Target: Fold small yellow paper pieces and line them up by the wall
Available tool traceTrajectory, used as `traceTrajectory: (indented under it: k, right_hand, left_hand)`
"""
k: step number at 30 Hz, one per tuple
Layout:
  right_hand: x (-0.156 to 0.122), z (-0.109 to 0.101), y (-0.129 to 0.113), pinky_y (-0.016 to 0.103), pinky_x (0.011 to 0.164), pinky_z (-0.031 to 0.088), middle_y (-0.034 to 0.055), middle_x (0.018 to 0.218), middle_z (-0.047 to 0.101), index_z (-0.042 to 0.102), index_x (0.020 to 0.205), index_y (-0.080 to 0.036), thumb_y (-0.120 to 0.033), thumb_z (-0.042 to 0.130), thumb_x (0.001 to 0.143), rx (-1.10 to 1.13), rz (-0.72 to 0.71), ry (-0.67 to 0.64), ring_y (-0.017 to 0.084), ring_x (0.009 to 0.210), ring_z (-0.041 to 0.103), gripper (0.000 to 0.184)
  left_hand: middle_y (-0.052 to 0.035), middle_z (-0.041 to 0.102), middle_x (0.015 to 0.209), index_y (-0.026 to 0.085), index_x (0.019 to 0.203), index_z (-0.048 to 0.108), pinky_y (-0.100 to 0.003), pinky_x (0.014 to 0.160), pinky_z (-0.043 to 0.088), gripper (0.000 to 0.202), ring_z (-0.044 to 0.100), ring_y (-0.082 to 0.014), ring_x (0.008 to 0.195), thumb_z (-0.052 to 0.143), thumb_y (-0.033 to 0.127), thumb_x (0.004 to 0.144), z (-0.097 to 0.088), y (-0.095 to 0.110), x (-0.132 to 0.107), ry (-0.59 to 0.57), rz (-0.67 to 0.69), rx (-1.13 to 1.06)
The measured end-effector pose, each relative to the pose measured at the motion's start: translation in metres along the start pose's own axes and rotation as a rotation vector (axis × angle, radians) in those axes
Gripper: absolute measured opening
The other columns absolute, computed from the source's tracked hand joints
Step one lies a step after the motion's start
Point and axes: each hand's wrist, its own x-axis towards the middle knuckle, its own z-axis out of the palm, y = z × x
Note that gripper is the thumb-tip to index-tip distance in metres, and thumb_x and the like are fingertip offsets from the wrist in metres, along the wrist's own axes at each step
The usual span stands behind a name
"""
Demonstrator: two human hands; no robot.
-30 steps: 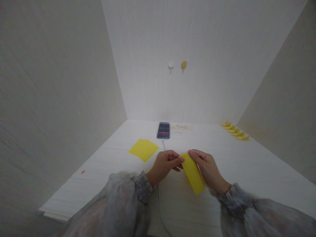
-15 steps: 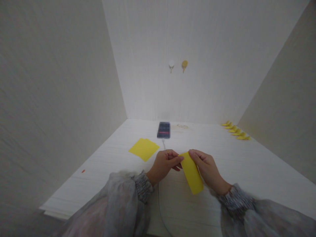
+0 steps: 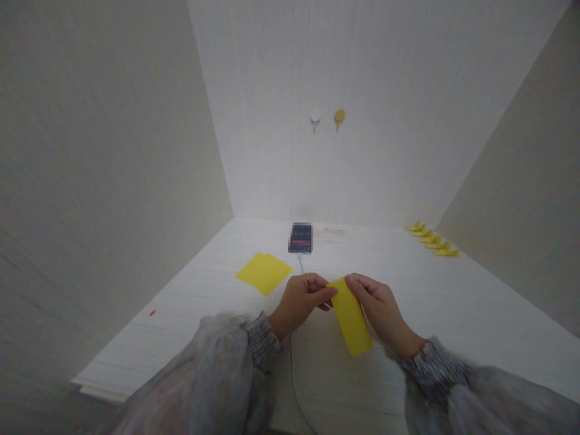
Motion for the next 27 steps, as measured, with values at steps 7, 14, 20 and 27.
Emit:
traceTrajectory:
  k: [7, 14, 20, 27]
  right_hand:
    - [-0.0003, 0.0001, -0.0016, 0.021, 0.046, 0.032, -0.0027, 0.056, 0.046, 0.051, 0.063, -0.017, -0.039, 0.047, 0.076, -0.004, -0.021, 0.003, 0.01, 0.051, 0.04, 0.026]
    - [-0.0009, 0.0003, -0.0032, 0.021, 0.045, 0.033, -0.0014, 0.056, 0.046, 0.053, 0.063, -0.017, -0.041, 0.046, 0.076, -0.065, -0.033, 0.018, 0.01, 0.051, 0.04, 0.029]
    - [-0.0005, 0.0002, -0.0001, 0.021, 0.046, 0.032, -0.0021, 0.056, 0.046, 0.053, 0.063, -0.017, -0.039, 0.046, 0.077, -0.022, -0.034, -0.002, 0.01, 0.051, 0.039, 0.026]
    - [-0.0008, 0.0015, -0.0026, 0.021, 0.045, 0.032, -0.003, 0.055, 0.045, 0.051, 0.062, -0.017, -0.04, 0.047, 0.076, -0.035, -0.026, 0.022, 0.01, 0.05, 0.04, 0.027]
  left_hand:
    - [-0.0038, 0.064, 0.063, 0.011, 0.068, 0.053, -0.019, 0.049, 0.045, 0.025, 0.058, -0.0091, 0.052, 0.066, 0.03, 0.059, -0.0007, 0.0006, 0.0001, 0.008, 0.009, 0.013]
    - [-0.0038, 0.064, 0.063, 0.011, 0.067, 0.054, -0.019, 0.049, 0.045, 0.024, 0.057, -0.0091, 0.052, 0.067, 0.029, 0.057, -0.0008, 0.0016, -0.0006, 0.014, -0.001, 0.012]
    - [-0.003, 0.064, 0.063, 0.011, 0.067, 0.054, -0.019, 0.049, 0.045, 0.023, 0.057, -0.0084, 0.051, 0.066, 0.028, 0.058, -0.0013, 0.0003, 0.0004, 0.009, 0.009, 0.007]
    - [-0.0028, 0.063, 0.061, 0.011, 0.067, 0.057, -0.02, 0.049, 0.046, 0.023, 0.057, -0.0088, 0.052, 0.063, 0.032, 0.062, -0.0018, 0.0007, 0.0009, -0.002, 0.02, 0.017]
